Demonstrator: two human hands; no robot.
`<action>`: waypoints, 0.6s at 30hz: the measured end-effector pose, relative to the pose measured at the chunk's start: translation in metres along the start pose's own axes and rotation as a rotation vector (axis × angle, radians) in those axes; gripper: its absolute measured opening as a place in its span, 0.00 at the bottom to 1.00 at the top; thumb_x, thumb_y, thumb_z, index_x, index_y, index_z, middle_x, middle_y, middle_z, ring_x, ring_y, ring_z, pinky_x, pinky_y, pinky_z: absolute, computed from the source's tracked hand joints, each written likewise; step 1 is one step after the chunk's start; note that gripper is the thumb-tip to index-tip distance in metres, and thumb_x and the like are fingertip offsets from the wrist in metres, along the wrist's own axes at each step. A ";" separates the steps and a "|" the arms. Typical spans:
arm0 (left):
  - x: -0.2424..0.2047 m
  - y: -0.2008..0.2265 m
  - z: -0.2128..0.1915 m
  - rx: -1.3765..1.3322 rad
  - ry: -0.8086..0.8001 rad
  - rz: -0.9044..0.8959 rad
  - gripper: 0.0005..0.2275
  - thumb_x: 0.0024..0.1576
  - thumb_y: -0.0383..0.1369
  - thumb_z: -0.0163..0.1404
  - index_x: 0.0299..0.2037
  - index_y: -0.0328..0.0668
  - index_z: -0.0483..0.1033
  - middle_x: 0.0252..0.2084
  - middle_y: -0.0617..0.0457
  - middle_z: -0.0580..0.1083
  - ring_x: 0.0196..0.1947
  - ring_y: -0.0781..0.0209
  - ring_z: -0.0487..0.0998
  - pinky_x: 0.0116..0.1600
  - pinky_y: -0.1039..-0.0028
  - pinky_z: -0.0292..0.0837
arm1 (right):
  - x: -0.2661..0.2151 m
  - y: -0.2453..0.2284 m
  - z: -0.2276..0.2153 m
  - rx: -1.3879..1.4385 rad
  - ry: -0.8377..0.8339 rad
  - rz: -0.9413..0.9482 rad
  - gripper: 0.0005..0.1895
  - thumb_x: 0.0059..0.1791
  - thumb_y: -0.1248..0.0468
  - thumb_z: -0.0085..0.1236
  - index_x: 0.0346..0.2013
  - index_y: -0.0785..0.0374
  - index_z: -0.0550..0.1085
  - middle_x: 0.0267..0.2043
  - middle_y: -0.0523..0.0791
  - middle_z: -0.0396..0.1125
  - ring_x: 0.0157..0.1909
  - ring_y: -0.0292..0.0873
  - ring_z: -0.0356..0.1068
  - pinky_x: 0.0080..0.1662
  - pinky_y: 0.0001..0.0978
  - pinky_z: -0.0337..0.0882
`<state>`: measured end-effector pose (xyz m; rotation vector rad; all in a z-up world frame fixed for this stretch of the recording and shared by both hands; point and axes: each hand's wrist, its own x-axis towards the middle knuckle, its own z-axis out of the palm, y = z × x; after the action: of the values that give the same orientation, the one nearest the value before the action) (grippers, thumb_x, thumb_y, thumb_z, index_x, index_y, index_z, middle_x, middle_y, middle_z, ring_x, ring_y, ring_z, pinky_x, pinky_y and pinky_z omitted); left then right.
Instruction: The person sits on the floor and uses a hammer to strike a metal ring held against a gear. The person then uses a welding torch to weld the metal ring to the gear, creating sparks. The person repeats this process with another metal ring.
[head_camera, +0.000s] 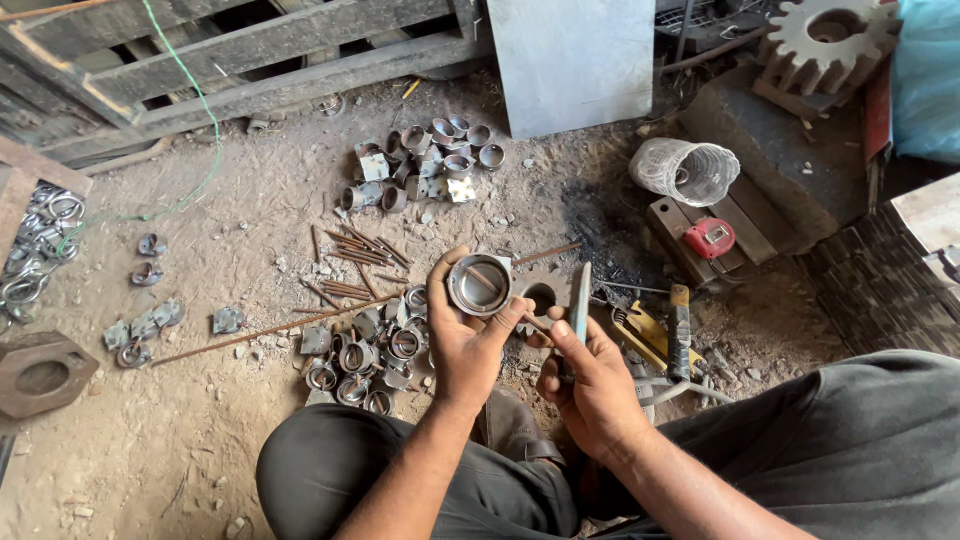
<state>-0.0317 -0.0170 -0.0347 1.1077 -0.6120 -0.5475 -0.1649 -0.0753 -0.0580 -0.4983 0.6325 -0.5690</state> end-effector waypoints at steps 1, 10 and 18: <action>-0.001 -0.001 0.002 0.007 -0.014 0.018 0.34 0.53 0.20 0.61 0.68 0.38 0.56 0.54 0.47 0.71 0.50 0.58 0.78 0.57 0.67 0.79 | 0.002 0.000 -0.002 -0.016 -0.027 -0.042 0.14 0.52 0.62 0.55 0.52 0.59 0.69 0.34 0.46 0.71 0.23 0.35 0.62 0.27 0.28 0.64; -0.002 -0.002 0.001 -0.008 -0.111 0.047 0.33 0.53 0.19 0.62 0.67 0.39 0.57 0.55 0.48 0.71 0.55 0.60 0.77 0.61 0.68 0.77 | 0.007 0.005 -0.014 -0.065 -0.044 -0.206 0.12 0.52 0.67 0.56 0.48 0.59 0.66 0.30 0.46 0.70 0.21 0.36 0.64 0.24 0.26 0.62; 0.006 0.005 -0.001 0.022 -0.013 0.064 0.32 0.52 0.19 0.60 0.65 0.39 0.56 0.55 0.44 0.73 0.51 0.54 0.81 0.56 0.64 0.84 | 0.007 0.002 -0.010 -0.096 -0.031 -0.268 0.10 0.55 0.61 0.51 0.49 0.59 0.66 0.29 0.44 0.68 0.23 0.35 0.63 0.24 0.26 0.61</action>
<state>-0.0260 -0.0189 -0.0297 1.1025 -0.6637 -0.4938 -0.1666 -0.0808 -0.0692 -0.6869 0.5692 -0.7852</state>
